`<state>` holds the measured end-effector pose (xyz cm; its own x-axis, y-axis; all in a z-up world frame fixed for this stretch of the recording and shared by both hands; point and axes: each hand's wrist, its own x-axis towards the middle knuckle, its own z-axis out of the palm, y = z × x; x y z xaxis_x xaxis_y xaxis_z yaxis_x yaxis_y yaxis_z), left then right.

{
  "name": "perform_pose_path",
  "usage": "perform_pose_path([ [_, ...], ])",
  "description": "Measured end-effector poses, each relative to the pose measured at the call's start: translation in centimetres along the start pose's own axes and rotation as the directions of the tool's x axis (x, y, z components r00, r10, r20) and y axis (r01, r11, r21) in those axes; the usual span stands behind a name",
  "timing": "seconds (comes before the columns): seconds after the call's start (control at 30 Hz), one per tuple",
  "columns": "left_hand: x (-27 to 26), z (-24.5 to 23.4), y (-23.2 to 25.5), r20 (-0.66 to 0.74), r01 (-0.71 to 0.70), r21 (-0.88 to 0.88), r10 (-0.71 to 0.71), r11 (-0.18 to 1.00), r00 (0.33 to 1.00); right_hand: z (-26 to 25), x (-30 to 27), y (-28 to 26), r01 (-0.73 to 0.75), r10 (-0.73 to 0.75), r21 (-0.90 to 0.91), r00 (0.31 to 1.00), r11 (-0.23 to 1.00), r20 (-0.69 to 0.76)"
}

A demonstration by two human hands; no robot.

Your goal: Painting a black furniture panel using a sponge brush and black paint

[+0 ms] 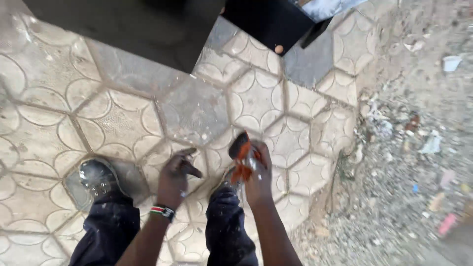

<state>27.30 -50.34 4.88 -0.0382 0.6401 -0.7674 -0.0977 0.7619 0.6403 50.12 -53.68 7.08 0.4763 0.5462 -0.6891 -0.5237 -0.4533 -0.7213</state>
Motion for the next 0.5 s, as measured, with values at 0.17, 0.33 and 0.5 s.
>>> perform_pose_path([
  [0.17,0.0,13.1,0.6,0.102,0.011,0.209,-0.033,0.978,0.994,-14.6,4.9,-4.1,-0.029,0.04,-0.108,0.994,0.994,0.102],
  [0.33,-0.8,23.0,6.6,0.086,0.027,0.015,-0.028,1.0,0.996,-16.7,10.9,-13.2,0.009,0.028,-0.231,0.987,0.973,0.157],
  [0.5,3.1,28.6,6.7,-0.025,0.052,-0.271,-0.061,0.961,0.998,-10.9,20.2,-17.6,0.117,0.017,-0.543,0.972,0.832,0.234],
])
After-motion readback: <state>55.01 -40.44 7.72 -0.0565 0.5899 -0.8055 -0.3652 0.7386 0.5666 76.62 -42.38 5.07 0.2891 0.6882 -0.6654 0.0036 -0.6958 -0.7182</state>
